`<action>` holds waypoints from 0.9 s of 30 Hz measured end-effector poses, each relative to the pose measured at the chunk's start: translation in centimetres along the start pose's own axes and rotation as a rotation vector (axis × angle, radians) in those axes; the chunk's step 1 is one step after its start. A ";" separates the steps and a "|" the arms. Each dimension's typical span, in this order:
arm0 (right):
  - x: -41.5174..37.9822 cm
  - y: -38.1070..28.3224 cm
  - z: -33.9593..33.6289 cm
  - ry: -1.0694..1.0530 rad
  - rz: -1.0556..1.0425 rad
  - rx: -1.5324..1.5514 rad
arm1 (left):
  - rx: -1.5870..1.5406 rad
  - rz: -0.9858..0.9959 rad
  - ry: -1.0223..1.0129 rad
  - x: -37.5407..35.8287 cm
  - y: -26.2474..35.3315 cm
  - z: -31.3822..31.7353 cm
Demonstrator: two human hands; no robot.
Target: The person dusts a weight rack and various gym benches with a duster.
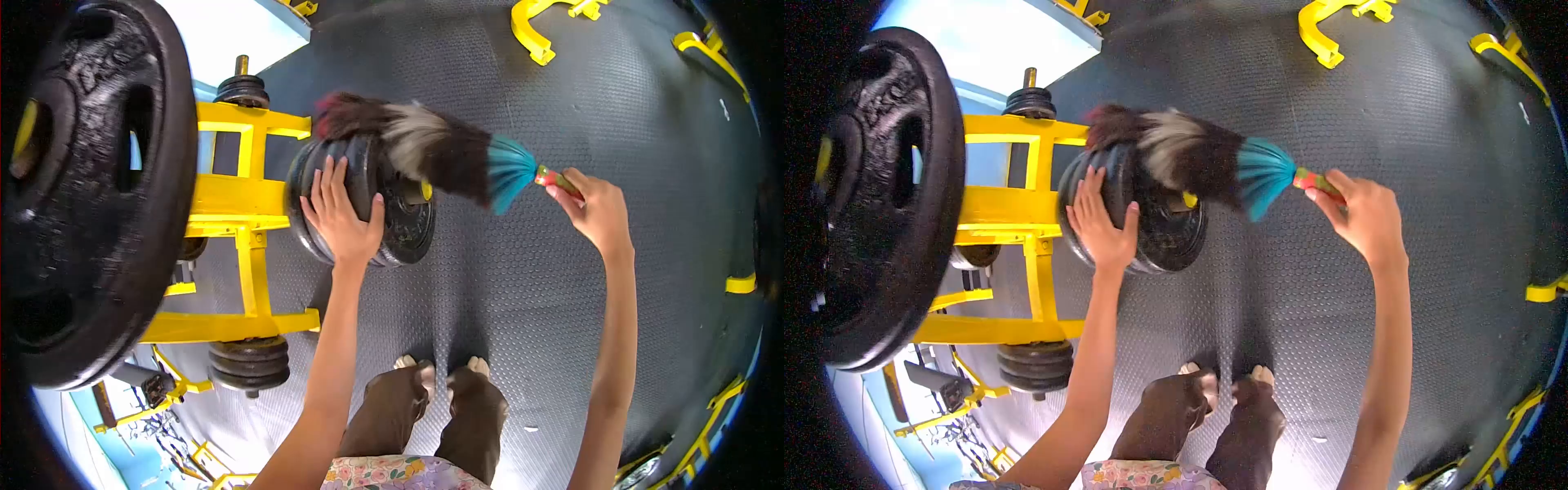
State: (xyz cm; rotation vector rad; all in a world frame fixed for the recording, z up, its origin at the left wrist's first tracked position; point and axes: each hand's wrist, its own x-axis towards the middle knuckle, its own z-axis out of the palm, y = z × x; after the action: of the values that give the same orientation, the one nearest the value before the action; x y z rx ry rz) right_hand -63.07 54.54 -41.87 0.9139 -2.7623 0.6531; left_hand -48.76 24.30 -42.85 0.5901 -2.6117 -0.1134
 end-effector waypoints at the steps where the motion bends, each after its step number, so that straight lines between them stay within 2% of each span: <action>1: 1.3 -0.3 -1.2 -0.046 -0.027 -0.032 | 0.028 -0.061 -0.045 0.0 0.2 -0.4; 2: 2.8 -0.9 -2.8 -0.140 0.070 -0.090 | 0.078 -0.142 -0.055 -0.1 0.3 -0.3; 5: 6.8 -2.6 -4.9 -0.216 0.049 0.045 | 0.055 -0.204 -0.140 0.8 0.7 -1.0; 6: 8.5 -3.8 -6.2 -0.350 0.055 0.053 | 0.028 -0.210 -0.180 1.0 0.8 -1.3; 7: 10.0 -4.0 -6.7 -0.342 0.040 0.032 | -0.002 -0.217 -0.212 1.3 0.9 -1.8; 9: 12.7 -4.5 -6.2 -0.543 0.011 -0.018 | -0.032 -0.227 -0.303 1.9 0.7 -2.6; 12: 17.4 -5.9 -6.2 -0.492 -0.029 -0.109 | -0.092 -0.293 -0.435 3.1 0.7 -3.7; 16: 22.3 -7.8 -6.2 -0.721 -0.060 0.058 | -0.167 -0.357 -0.649 5.2 0.3 -5.4; 17: 23.4 -7.4 -5.3 -0.719 -0.096 0.012 | -0.102 -0.359 -0.711 5.6 0.1 -5.3; 21: 25.0 -6.1 -3.8 -0.761 -0.120 -0.045 | -0.034 -0.363 -0.748 5.9 0.3 -6.0; 23: 25.6 -5.9 -4.1 -0.839 -0.090 0.100 | 0.001 -0.308 -0.684 6.4 0.5 -6.4; 24: 25.8 -5.5 -4.2 -0.899 -0.054 0.072 | 0.014 -0.301 -0.698 7.2 0.7 -7.0; 25: 26.1 -5.1 -4.4 -0.965 -0.022 0.043 | 0.012 -0.335 -0.683 7.5 1.2 -7.3; 27: 27.7 -4.9 -5.9 -0.960 0.017 -0.015 | -0.004 -0.430 -0.679 8.3 2.3 -7.4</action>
State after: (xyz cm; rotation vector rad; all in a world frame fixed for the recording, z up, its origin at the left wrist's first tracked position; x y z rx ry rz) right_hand -82.26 38.98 -27.10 1.5048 -3.5576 0.1927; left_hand -52.99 22.96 -32.35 1.2923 -3.0590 -0.5365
